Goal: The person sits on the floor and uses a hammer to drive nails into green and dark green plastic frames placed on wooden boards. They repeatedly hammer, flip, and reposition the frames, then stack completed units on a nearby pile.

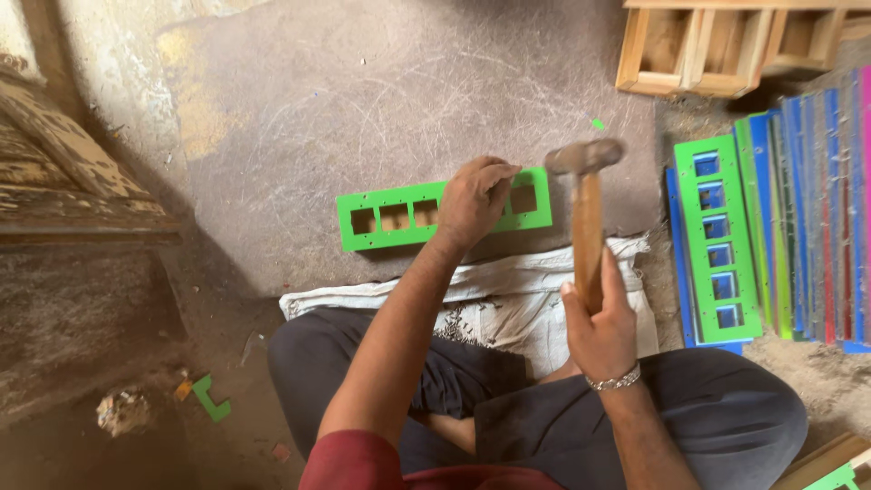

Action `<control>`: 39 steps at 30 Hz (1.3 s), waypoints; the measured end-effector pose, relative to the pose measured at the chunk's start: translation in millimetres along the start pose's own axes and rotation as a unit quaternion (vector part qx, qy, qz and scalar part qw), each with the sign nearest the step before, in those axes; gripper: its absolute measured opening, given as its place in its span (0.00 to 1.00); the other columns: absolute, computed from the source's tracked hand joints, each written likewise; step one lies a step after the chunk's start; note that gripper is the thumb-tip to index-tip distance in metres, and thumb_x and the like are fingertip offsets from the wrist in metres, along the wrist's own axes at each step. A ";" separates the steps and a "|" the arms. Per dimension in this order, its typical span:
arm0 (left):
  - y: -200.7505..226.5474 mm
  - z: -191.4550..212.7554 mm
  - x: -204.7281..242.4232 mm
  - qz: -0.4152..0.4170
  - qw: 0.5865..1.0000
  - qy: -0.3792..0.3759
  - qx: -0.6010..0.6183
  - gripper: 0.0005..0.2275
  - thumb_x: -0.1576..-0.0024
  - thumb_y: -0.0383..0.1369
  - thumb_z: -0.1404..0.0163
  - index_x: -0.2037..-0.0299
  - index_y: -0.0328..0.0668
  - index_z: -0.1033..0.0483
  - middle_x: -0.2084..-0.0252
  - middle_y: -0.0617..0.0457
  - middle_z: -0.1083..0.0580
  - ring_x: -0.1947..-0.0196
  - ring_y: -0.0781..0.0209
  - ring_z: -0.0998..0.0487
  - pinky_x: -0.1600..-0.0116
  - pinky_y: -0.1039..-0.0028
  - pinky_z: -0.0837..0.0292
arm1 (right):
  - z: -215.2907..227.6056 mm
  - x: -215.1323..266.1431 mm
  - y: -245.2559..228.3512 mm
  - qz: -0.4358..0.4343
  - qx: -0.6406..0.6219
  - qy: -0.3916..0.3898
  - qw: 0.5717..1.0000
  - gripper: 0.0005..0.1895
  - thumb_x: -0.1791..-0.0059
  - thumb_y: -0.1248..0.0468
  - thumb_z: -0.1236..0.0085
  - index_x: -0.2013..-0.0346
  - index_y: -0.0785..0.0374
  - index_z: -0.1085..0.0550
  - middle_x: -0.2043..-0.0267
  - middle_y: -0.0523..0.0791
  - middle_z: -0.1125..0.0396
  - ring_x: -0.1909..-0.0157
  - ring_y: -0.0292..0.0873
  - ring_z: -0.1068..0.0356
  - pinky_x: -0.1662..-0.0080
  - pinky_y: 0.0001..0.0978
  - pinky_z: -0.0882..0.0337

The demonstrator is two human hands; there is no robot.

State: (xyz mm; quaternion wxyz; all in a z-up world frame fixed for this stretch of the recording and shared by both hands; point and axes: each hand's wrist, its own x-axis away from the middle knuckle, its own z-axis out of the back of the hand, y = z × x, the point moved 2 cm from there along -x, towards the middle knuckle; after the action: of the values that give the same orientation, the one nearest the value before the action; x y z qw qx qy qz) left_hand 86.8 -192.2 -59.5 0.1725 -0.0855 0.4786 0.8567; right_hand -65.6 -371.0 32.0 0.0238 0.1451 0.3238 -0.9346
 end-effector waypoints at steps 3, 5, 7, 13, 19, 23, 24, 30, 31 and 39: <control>-2.6 -2.2 -2.2 0.062 0.998 -0.018 0.017 0.14 0.43 0.26 0.44 0.47 0.42 0.28 0.56 0.54 0.21 0.60 0.52 0.19 0.54 0.63 0.24 | -4.0 2.7 6.2 -0.116 -0.057 -0.084 0.988 0.38 0.49 0.63 0.42 0.27 0.69 0.43 0.39 0.65 0.33 0.42 0.63 0.28 0.48 0.46 0.26; -3.3 -3.4 2.5 0.066 0.997 -0.010 0.046 0.16 0.42 0.26 0.44 0.46 0.40 0.36 0.54 0.53 0.21 0.62 0.51 0.18 0.57 0.64 0.23 | -5.8 6.1 6.4 -0.120 -0.055 -0.091 0.987 0.37 0.49 0.62 0.43 0.27 0.66 0.43 0.42 0.63 0.30 0.45 0.61 0.26 0.50 0.46 0.25; -5.3 -4.8 1.1 0.072 0.995 -0.003 0.063 0.18 0.41 0.26 0.44 0.46 0.39 0.40 0.54 0.52 0.21 0.64 0.51 0.17 0.59 0.64 0.22 | -9.1 4.3 8.1 -0.131 -0.040 -0.105 0.985 0.37 0.49 0.61 0.44 0.26 0.61 0.42 0.46 0.61 0.28 0.49 0.61 0.24 0.53 0.47 0.24; -9.1 -7.6 -0.5 0.108 0.992 -0.013 0.056 0.18 0.41 0.27 0.44 0.49 0.38 0.43 0.57 0.51 0.19 0.66 0.51 0.16 0.61 0.65 0.21 | -16.0 -0.4 11.1 -0.168 0.016 -0.150 0.974 0.37 0.50 0.61 0.42 0.26 0.49 0.41 0.59 0.60 0.26 0.58 0.64 0.24 0.60 0.53 0.25; -10.9 -7.0 -0.9 0.108 0.992 -0.011 0.062 0.19 0.41 0.27 0.44 0.51 0.39 0.46 0.59 0.49 0.18 0.65 0.51 0.16 0.61 0.65 0.21 | -15.1 0.4 8.9 -0.107 0.025 -0.120 0.987 0.35 0.49 0.62 0.42 0.26 0.50 0.40 0.58 0.60 0.26 0.59 0.63 0.24 0.61 0.52 0.25; -11.9 -7.4 1.5 0.113 0.991 -0.013 0.064 0.19 0.41 0.27 0.44 0.51 0.39 0.46 0.59 0.49 0.18 0.66 0.52 0.15 0.61 0.66 0.21 | -15.6 2.3 7.9 -0.083 0.042 -0.116 0.989 0.35 0.48 0.63 0.43 0.26 0.51 0.41 0.60 0.58 0.27 0.60 0.61 0.24 0.63 0.50 0.24; -11.2 -7.8 1.0 0.113 0.991 -0.014 0.065 0.19 0.41 0.27 0.44 0.51 0.38 0.46 0.59 0.49 0.18 0.66 0.52 0.15 0.61 0.67 0.21 | -15.7 1.2 8.2 -0.075 0.046 -0.118 0.989 0.35 0.48 0.63 0.43 0.26 0.51 0.41 0.60 0.58 0.27 0.61 0.60 0.24 0.64 0.50 0.24; -8.5 -4.1 -0.8 0.108 0.991 -0.002 0.076 0.21 0.41 0.26 0.42 0.48 0.38 0.46 0.61 0.48 0.18 0.65 0.53 0.15 0.60 0.67 0.20 | -15.6 0.5 10.7 -0.117 0.070 -0.144 0.980 0.36 0.49 0.63 0.41 0.26 0.51 0.41 0.62 0.58 0.27 0.62 0.60 0.24 0.63 0.50 0.24; -8.9 -3.7 0.6 0.115 0.990 -0.011 0.079 0.22 0.41 0.26 0.42 0.47 0.38 0.46 0.61 0.48 0.18 0.65 0.53 0.15 0.60 0.68 0.20 | -14.9 2.9 10.1 -0.109 0.056 -0.139 0.983 0.36 0.48 0.63 0.42 0.26 0.53 0.41 0.61 0.58 0.27 0.61 0.60 0.24 0.64 0.49 0.24; -11.8 -7.2 2.4 0.107 0.988 0.013 0.110 0.19 0.42 0.21 0.49 0.49 0.39 0.49 0.59 0.44 0.27 0.65 0.51 0.18 0.61 0.65 0.22 | -10.8 0.5 10.8 -0.068 -0.003 -0.125 0.990 0.36 0.49 0.64 0.40 0.27 0.62 0.39 0.64 0.58 0.26 0.65 0.54 0.22 0.68 0.42 0.24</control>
State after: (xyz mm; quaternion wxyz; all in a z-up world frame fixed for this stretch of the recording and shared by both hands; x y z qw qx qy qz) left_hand 88.9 -192.1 -73.4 0.0822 -0.0258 0.5787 0.8110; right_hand -61.8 -372.9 17.3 0.0006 0.0051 0.3307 -0.9437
